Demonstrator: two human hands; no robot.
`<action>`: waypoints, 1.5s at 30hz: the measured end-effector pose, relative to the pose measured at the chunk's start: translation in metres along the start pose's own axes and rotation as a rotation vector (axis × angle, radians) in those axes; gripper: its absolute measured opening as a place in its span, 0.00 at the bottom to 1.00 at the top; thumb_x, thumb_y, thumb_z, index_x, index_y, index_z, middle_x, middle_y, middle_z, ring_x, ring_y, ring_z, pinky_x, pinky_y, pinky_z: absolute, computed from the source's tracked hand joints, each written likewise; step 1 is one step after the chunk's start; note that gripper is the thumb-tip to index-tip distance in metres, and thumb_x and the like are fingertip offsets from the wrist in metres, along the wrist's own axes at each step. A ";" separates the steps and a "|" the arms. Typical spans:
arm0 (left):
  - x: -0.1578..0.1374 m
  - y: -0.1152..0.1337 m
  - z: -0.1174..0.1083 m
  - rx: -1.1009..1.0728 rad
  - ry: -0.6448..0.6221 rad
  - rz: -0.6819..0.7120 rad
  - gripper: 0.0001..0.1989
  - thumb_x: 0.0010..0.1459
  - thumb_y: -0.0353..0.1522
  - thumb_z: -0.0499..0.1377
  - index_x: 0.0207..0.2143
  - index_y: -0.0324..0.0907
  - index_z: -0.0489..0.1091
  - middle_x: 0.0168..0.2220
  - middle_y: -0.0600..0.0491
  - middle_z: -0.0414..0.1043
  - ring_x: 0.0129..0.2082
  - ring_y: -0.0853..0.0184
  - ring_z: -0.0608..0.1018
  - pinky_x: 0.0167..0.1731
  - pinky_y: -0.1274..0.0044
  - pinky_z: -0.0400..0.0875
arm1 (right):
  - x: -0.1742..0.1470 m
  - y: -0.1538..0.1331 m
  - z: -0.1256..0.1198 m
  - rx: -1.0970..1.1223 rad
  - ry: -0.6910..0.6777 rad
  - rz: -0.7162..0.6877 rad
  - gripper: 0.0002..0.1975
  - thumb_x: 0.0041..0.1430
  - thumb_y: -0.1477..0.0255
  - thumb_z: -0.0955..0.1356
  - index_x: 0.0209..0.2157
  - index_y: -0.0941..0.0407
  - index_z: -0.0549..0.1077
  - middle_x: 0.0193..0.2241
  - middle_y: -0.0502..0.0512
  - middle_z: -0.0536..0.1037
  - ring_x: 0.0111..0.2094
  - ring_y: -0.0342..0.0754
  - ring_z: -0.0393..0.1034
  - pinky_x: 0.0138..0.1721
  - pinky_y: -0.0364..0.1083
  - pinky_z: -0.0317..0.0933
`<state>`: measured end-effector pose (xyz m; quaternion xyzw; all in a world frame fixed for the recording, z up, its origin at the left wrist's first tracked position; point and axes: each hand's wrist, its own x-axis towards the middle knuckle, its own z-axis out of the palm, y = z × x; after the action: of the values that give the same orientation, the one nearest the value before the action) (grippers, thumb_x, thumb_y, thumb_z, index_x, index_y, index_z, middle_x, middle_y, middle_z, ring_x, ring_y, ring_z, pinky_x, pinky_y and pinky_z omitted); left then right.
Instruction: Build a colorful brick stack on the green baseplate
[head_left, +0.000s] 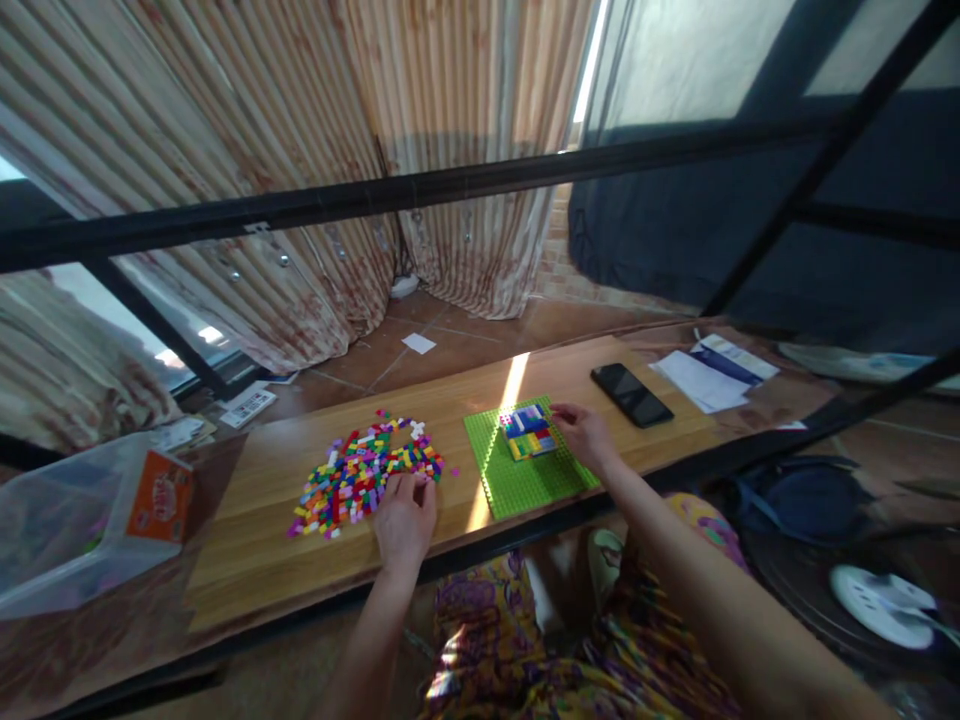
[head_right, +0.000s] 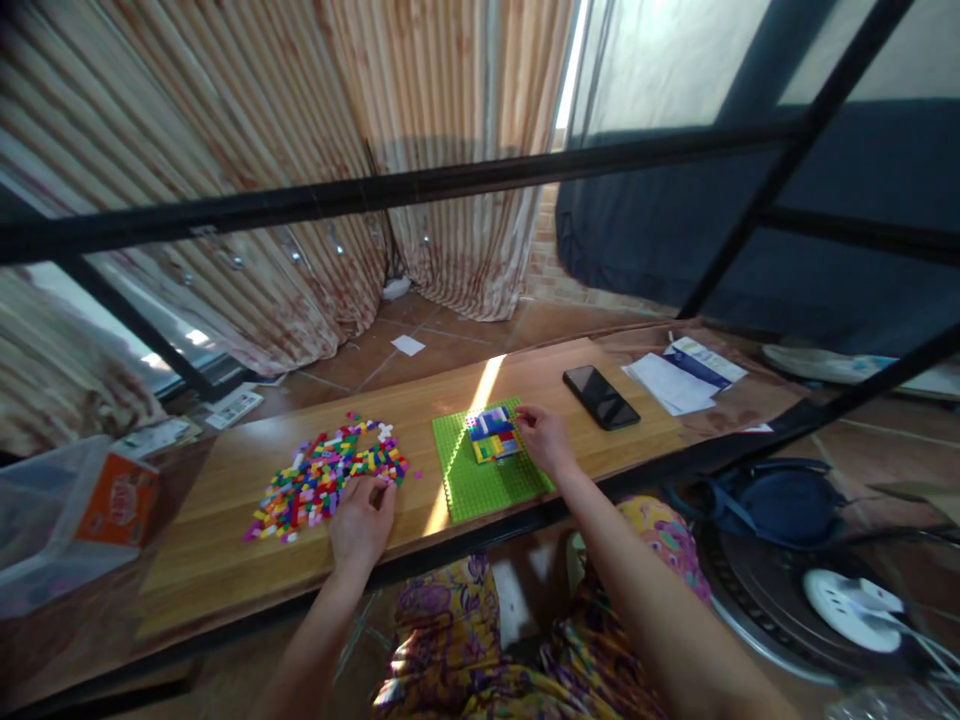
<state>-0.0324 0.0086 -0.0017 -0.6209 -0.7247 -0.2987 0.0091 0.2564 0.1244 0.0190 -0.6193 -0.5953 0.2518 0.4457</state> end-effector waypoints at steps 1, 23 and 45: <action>0.000 0.000 0.000 0.002 0.002 0.001 0.09 0.60 0.37 0.53 0.33 0.43 0.70 0.36 0.51 0.72 0.36 0.65 0.75 0.33 0.76 0.64 | 0.002 0.000 0.002 -0.009 -0.007 0.000 0.11 0.49 0.72 0.67 0.35 0.58 0.79 0.26 0.53 0.80 0.28 0.46 0.73 0.32 0.45 0.66; 0.000 0.003 -0.002 -0.027 0.012 0.012 0.08 0.61 0.34 0.54 0.32 0.43 0.71 0.34 0.51 0.72 0.35 0.65 0.74 0.35 0.76 0.64 | 0.011 0.003 0.003 -0.006 -0.069 0.100 0.14 0.51 0.72 0.67 0.40 0.60 0.78 0.31 0.59 0.82 0.30 0.49 0.75 0.31 0.45 0.65; 0.000 0.003 -0.001 -0.054 0.010 -0.013 0.05 0.59 0.34 0.56 0.32 0.43 0.70 0.34 0.53 0.72 0.35 0.66 0.75 0.35 0.77 0.65 | 0.029 -0.002 -0.007 0.382 -0.283 0.586 0.06 0.42 0.77 0.74 0.28 0.60 0.78 0.24 0.56 0.79 0.22 0.42 0.72 0.22 0.40 0.64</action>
<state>-0.0294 0.0081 0.0001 -0.6147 -0.7203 -0.3214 -0.0058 0.2659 0.1499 0.0302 -0.6282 -0.3910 0.5581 0.3754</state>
